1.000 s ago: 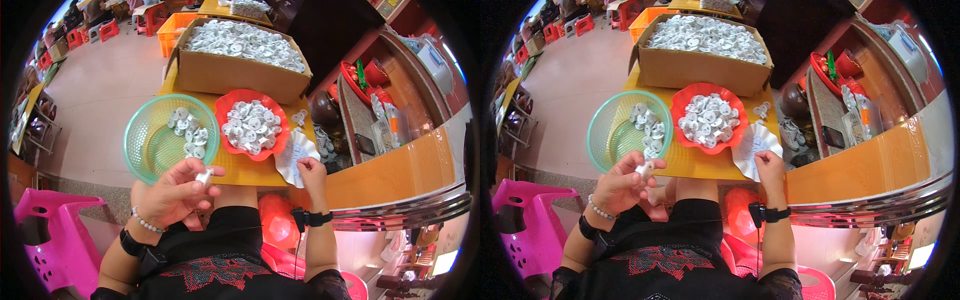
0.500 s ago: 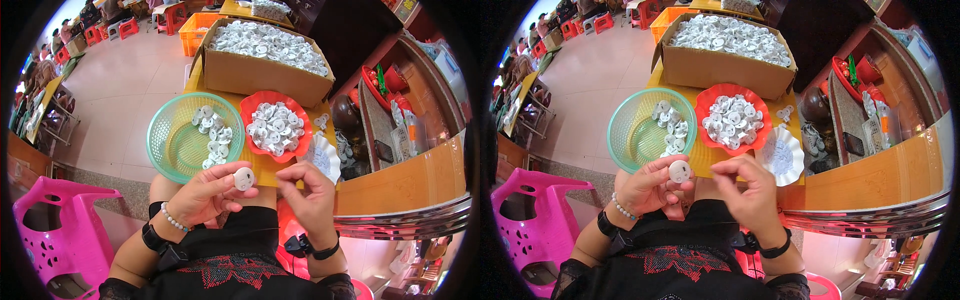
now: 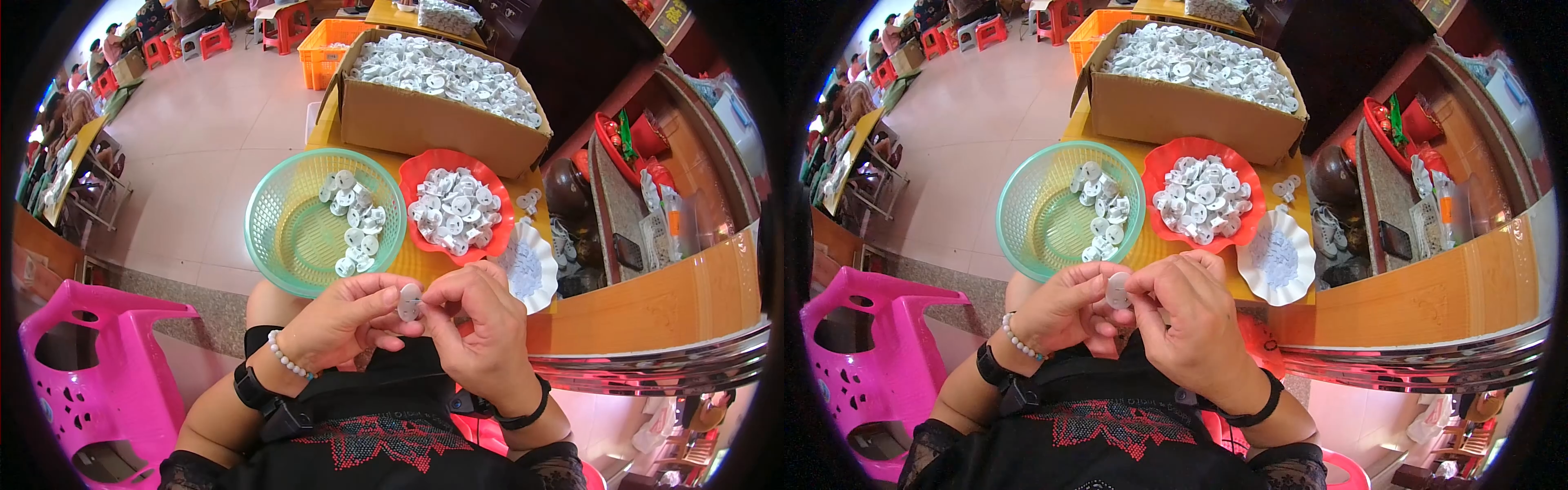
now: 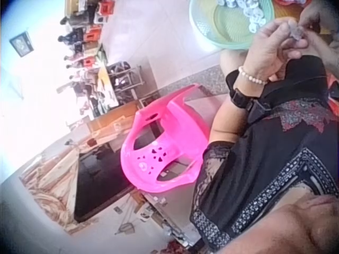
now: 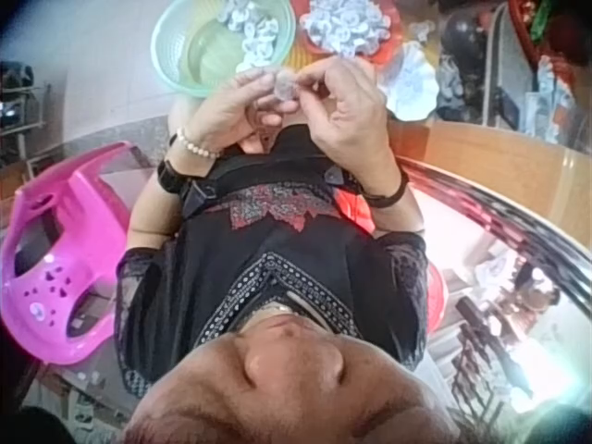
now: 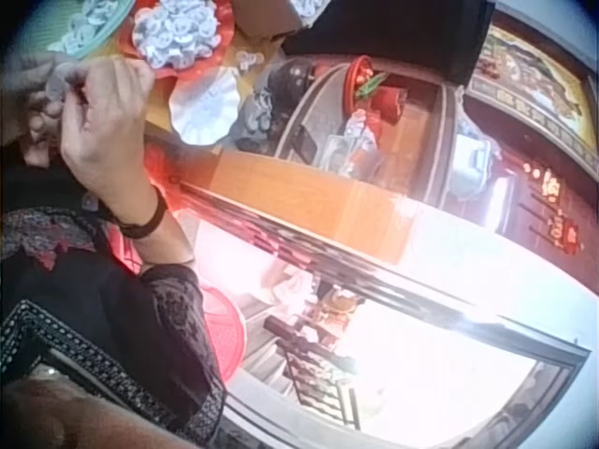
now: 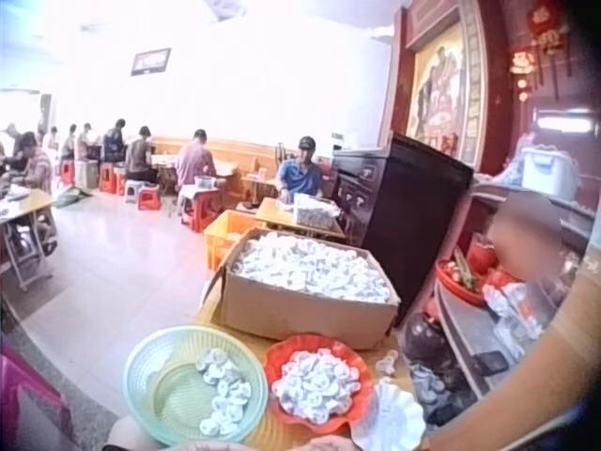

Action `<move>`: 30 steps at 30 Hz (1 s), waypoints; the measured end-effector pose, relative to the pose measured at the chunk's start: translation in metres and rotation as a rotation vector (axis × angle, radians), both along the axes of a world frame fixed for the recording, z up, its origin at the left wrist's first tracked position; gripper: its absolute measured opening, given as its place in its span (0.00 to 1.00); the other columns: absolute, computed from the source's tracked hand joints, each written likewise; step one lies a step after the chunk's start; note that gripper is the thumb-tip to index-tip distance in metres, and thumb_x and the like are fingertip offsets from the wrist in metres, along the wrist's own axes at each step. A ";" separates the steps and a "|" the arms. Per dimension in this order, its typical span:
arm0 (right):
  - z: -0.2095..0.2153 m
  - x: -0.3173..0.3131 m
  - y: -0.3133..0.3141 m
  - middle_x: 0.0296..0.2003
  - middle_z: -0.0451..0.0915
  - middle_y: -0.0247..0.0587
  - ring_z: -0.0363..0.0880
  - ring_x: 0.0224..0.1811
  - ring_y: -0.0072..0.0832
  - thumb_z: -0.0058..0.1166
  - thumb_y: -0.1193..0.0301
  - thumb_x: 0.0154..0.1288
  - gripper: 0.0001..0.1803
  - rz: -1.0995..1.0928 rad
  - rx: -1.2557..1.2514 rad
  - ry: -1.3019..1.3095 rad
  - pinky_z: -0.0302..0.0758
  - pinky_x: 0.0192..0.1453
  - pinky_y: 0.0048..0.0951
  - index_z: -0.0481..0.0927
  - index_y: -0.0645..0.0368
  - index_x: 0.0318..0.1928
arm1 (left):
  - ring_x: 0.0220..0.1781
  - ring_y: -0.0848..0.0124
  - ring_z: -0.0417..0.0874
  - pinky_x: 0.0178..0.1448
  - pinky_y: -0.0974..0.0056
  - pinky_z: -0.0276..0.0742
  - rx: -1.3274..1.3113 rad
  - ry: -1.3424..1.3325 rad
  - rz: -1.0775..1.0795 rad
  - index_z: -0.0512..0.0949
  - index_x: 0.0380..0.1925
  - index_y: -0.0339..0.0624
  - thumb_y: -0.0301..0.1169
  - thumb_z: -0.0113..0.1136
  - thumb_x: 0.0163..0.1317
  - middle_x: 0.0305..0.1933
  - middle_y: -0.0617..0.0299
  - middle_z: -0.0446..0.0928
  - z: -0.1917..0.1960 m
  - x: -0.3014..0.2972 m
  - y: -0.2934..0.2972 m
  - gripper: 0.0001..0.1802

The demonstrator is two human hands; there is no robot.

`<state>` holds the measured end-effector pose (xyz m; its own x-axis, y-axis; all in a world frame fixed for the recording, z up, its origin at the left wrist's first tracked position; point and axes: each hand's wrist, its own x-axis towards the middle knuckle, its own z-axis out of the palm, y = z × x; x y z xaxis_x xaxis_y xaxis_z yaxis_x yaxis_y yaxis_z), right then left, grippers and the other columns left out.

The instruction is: Assembling small white plastic components by hand at a workshop table.

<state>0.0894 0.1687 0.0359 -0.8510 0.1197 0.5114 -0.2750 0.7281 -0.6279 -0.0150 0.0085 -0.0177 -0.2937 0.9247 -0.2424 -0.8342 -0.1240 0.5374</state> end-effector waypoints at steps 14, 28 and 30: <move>0.007 0.000 0.001 0.28 0.76 0.35 0.76 0.32 0.34 0.57 0.78 0.53 0.08 0.049 0.054 -0.119 0.64 0.51 0.38 0.75 0.56 0.34 | 0.43 0.69 0.85 0.42 0.69 0.85 -0.017 0.007 -0.020 0.73 0.51 0.35 0.35 0.54 0.68 0.46 0.55 0.79 -0.002 0.001 0.000 0.16; -0.006 -0.001 0.010 0.31 0.75 0.35 0.74 0.34 0.33 0.60 0.76 0.50 0.09 0.019 0.214 -0.061 0.62 0.48 0.37 0.76 0.55 0.33 | 0.44 0.70 0.84 0.42 0.69 0.85 -0.090 0.057 -0.034 0.74 0.50 0.37 0.34 0.56 0.67 0.45 0.57 0.79 0.003 0.002 0.006 0.15; -0.009 0.000 0.015 0.31 0.75 0.35 0.74 0.35 0.33 0.60 0.75 0.50 0.09 0.035 0.215 -0.077 0.62 0.48 0.37 0.77 0.55 0.34 | 0.42 0.71 0.84 0.41 0.69 0.85 -0.148 0.077 -0.041 0.74 0.50 0.37 0.34 0.56 0.67 0.45 0.57 0.79 0.005 0.001 0.006 0.16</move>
<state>0.0895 0.1834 0.0269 -0.8900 -0.0156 0.4556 -0.2602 0.8380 -0.4796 -0.0140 0.0141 -0.0128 -0.2795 0.8920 -0.3553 -0.7925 -0.0054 0.6098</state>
